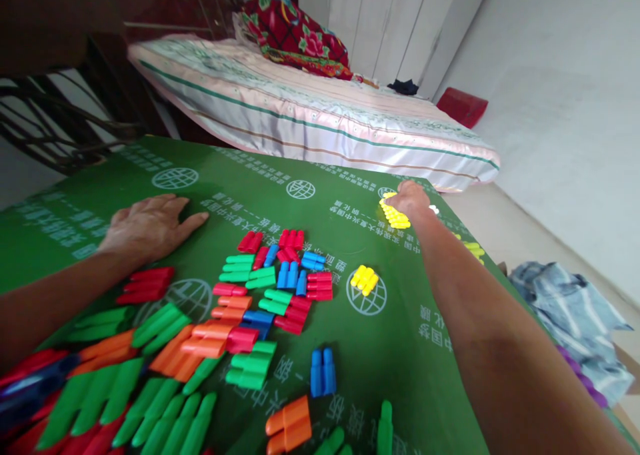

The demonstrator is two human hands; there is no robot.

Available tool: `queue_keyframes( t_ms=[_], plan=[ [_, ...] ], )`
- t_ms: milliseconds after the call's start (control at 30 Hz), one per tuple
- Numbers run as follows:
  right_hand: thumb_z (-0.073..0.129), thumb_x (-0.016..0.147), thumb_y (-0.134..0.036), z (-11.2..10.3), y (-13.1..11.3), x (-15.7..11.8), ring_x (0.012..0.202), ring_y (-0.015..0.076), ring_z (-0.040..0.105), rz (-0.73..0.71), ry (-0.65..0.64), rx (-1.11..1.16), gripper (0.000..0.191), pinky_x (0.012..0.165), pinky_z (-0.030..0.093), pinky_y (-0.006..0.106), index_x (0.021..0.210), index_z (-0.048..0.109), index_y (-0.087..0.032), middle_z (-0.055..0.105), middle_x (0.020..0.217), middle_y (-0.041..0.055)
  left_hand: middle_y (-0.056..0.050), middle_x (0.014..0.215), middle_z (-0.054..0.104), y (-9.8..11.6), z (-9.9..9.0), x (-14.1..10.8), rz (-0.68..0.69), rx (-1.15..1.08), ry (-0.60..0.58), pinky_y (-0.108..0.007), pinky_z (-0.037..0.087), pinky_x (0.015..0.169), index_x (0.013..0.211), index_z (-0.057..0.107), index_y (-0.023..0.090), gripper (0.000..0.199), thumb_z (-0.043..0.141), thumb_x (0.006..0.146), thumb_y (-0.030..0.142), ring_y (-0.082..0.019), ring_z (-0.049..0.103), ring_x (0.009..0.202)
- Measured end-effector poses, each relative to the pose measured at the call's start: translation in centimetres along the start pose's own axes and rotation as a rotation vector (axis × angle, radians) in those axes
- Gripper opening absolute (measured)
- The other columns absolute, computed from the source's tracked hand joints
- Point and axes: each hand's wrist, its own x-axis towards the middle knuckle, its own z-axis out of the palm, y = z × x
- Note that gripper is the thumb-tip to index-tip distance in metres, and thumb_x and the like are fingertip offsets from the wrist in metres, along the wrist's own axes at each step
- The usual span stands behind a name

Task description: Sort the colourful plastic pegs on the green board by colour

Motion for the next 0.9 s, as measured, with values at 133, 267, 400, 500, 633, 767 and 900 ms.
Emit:
queue_keyframes(
  t_ms=[133,267,400,500,633,767,900],
  plan=[
    [0.072,0.07,-0.033,0.2,0.0,-0.4,0.087,0.0251,0.06,0.003,0.025,0.007,0.036,0.072,0.042,0.032,0.099,0.065,-0.013,0.068,0.106,0.0158,-0.017,0.144,0.04,0.1,-0.1,-0.1,0.006,0.002,0.003,-0.058,0.033,0.108,0.129,0.045,0.013,0.07,0.02,0.087,0.063,-0.036,0.036,0.131],
    [0.073,0.07,-0.031,0.1,0.2,-0.5,0.089,0.0254,0.062,0.031,0.05,0.046,0.036,0.074,0.043,0.032,0.102,0.065,-0.015,0.068,0.106,0.0141,-0.017,0.144,0.039,0.2,-0.2,-0.2,0.006,0.0,0.007,-0.059,0.033,0.107,0.13,0.045,0.013,0.068,0.023,0.088,0.062,-0.036,0.037,0.13],
    [0.073,0.072,-0.031,-0.3,0.3,-0.7,0.089,0.0244,0.063,0.02,0.058,0.057,0.035,0.075,0.044,0.03,0.102,0.065,-0.015,0.069,0.105,0.0143,-0.017,0.143,0.041,0.1,-0.1,-0.2,0.016,-0.002,0.013,-0.059,0.034,0.106,0.129,0.046,0.013,0.07,0.021,0.088,0.063,-0.037,0.038,0.13],
    [0.074,0.07,-0.03,-0.5,0.4,-1.0,0.088,0.0251,0.064,0.004,0.054,0.05,0.039,0.074,0.045,0.031,0.104,0.065,-0.014,0.07,0.103,0.0139,-0.017,0.142,0.042,0.1,0.0,-0.2,0.012,-0.002,0.019,-0.059,0.034,0.107,0.129,0.046,0.013,0.071,0.02,0.087,0.064,-0.038,0.038,0.13],
    [0.075,0.069,-0.032,-0.4,0.5,-1.3,0.094,0.0274,0.064,-0.003,0.056,0.038,0.042,0.077,0.047,0.032,0.106,0.066,-0.014,0.07,0.108,0.0151,-0.017,0.142,0.041,0.1,-0.1,-0.2,0.017,-0.005,0.016,-0.059,0.034,0.107,0.129,0.046,0.012,0.073,0.019,0.086,0.065,-0.038,0.038,0.13],
    [0.074,0.068,-0.035,-0.2,0.6,-1.3,0.096,0.0257,0.065,0.015,0.073,0.004,0.041,0.079,0.048,0.031,0.105,0.067,-0.017,0.07,0.11,0.0104,-0.017,0.144,0.04,0.1,-0.1,-0.1,0.008,-0.008,0.011,-0.059,0.033,0.107,0.13,0.046,0.013,0.074,0.019,0.086,0.065,-0.038,0.038,0.13],
    [0.074,0.068,-0.037,-0.1,0.8,-1.5,0.097,0.0254,0.065,0.018,0.076,-0.008,0.042,0.078,0.048,0.03,0.104,0.068,-0.016,0.07,0.11,0.0104,-0.016,0.144,0.04,0.0,0.0,-0.1,0.007,-0.008,0.013,-0.059,0.033,0.108,0.13,0.045,0.013,0.074,0.019,0.086,0.065,-0.037,0.037,0.132]
  ],
)
